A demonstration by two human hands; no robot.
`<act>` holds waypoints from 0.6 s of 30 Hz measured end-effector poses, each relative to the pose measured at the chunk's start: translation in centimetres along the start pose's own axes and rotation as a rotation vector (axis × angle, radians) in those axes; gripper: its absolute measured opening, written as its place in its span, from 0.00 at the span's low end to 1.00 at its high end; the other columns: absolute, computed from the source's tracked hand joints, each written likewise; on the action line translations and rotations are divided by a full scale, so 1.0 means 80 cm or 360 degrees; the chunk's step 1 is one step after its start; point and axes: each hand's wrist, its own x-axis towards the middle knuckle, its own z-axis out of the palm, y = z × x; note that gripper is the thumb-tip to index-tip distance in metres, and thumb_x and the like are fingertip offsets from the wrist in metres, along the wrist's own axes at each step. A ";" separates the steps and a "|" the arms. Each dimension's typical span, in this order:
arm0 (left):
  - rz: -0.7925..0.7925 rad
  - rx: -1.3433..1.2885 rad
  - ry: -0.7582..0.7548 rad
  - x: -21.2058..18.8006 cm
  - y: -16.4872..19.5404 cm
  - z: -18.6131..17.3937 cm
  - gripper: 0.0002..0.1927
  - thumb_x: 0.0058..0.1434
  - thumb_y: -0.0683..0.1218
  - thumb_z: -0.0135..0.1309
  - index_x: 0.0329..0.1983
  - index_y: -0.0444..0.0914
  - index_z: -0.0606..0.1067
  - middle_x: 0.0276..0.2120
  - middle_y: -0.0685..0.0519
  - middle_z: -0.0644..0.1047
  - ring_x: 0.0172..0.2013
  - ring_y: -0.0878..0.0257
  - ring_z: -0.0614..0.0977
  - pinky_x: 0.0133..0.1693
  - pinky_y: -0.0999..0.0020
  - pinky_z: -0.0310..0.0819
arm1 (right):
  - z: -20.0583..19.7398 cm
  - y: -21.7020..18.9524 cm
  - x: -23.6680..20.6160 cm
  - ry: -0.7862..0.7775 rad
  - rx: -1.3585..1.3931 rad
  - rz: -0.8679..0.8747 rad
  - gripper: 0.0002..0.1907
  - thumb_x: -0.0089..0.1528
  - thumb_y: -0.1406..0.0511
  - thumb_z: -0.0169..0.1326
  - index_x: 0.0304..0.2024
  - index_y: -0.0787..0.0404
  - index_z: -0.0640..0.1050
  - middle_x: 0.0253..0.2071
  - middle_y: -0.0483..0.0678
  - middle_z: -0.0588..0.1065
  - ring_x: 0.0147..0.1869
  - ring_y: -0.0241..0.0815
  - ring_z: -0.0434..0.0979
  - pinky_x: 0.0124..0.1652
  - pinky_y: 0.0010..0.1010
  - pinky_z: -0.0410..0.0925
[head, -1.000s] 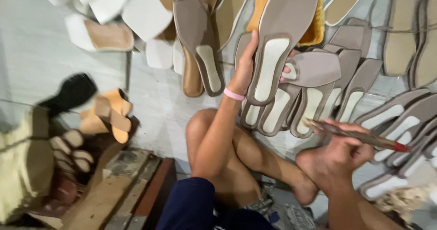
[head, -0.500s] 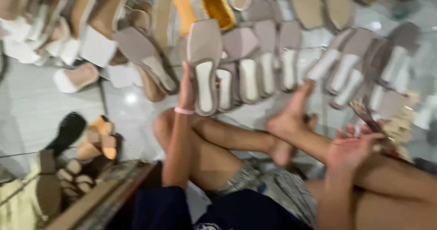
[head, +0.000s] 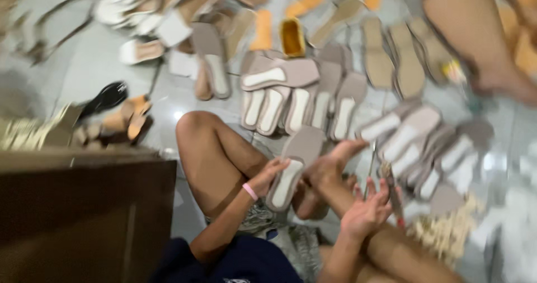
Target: The person sits on the floor and applies a viscous adhesive to the insole of a shoe using a small brush. They repeatedly dip the brush into a container of glue and spread it evenly across the insole surface, then place the shoe down and pick up another to repeat the process.
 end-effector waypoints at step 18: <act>0.0700 0.0930 -0.0370 0.025 0.008 0.178 0.32 0.78 0.58 0.41 0.75 0.32 0.61 0.64 0.45 0.70 0.64 0.59 0.68 0.65 0.64 0.62 | 0.008 0.002 -0.023 -0.0410 -0.0499 0.0096 0.24 0.72 0.69 0.50 0.68 0.76 0.67 0.61 0.53 0.73 0.63 0.41 0.71 0.64 0.29 0.63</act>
